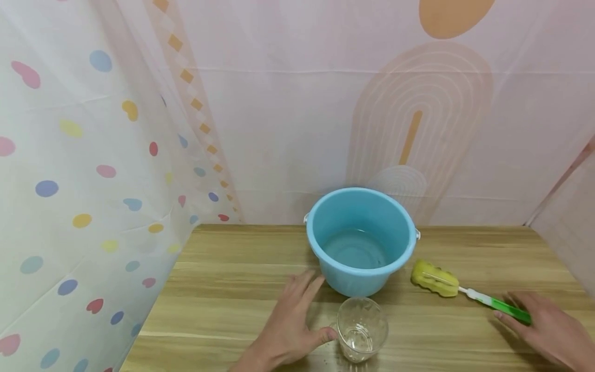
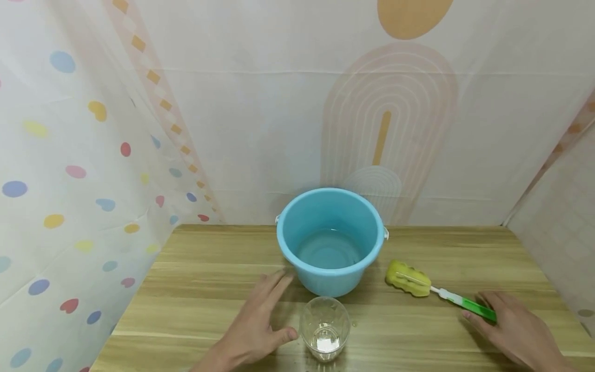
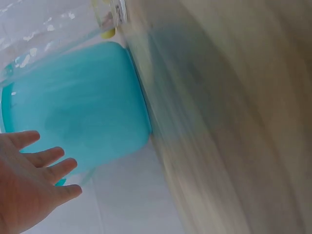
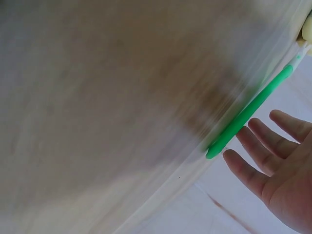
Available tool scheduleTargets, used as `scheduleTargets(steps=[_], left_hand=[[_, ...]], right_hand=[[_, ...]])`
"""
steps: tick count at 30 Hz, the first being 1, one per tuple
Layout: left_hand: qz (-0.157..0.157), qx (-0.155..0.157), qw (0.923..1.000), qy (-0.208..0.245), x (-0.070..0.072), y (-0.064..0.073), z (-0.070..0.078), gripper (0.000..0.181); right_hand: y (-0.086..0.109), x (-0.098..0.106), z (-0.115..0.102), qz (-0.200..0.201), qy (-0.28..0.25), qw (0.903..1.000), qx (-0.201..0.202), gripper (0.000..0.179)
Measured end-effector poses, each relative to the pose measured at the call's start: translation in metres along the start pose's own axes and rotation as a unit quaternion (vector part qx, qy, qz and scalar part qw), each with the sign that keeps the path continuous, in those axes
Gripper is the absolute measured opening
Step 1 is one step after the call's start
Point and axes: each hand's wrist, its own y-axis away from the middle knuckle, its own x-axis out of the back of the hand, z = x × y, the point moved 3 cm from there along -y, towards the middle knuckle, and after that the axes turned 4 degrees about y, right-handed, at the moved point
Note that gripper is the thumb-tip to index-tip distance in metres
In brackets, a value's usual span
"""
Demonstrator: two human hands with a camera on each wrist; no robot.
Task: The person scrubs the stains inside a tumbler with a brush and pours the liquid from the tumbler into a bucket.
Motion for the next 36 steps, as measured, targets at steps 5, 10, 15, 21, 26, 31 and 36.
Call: scheduleTargets(steps=[5, 10, 15, 21, 26, 31, 36], left_hand=[[-0.015, -0.003, 0.9998, 0.008, -0.007, 0.001, 0.005, 0.112], [-0.038, 0.013, 0.9984, 0.039, -0.013, 0.001, 0.009, 0.106], [-0.044, 0.004, 0.9977, 0.051, -0.017, 0.002, 0.012, 0.107], [-0.065, -0.012, 0.9939, 0.088, -0.023, -0.001, 0.017, 0.107], [-0.091, -0.006, 0.9846, 0.149, -0.027, -0.005, 0.021, 0.1], [-0.132, 0.092, 0.9525, 0.258, -0.032, -0.002, 0.025, 0.094], [-0.141, 0.133, 0.9257, 0.325, -0.036, -0.002, 0.028, 0.089]], right_hand=[[-0.001, -0.002, 0.001, 0.004, -0.002, 1.0, 0.002, 0.072], [-0.003, -0.005, 0.003, 0.004, 0.011, 0.9999, 0.007, 0.072], [-0.006, -0.008, 0.003, 0.008, 0.028, 0.9995, 0.013, 0.071], [-0.009, -0.008, 0.002, 0.02, 0.036, 0.9988, 0.026, 0.059], [-0.009, -0.007, 0.0, 0.028, 0.031, 0.9984, 0.037, 0.048], [-0.008, -0.006, -0.002, 0.023, 0.025, 0.9987, 0.039, 0.043], [-0.009, -0.006, -0.002, 0.013, 0.022, 0.9988, 0.041, 0.04]])
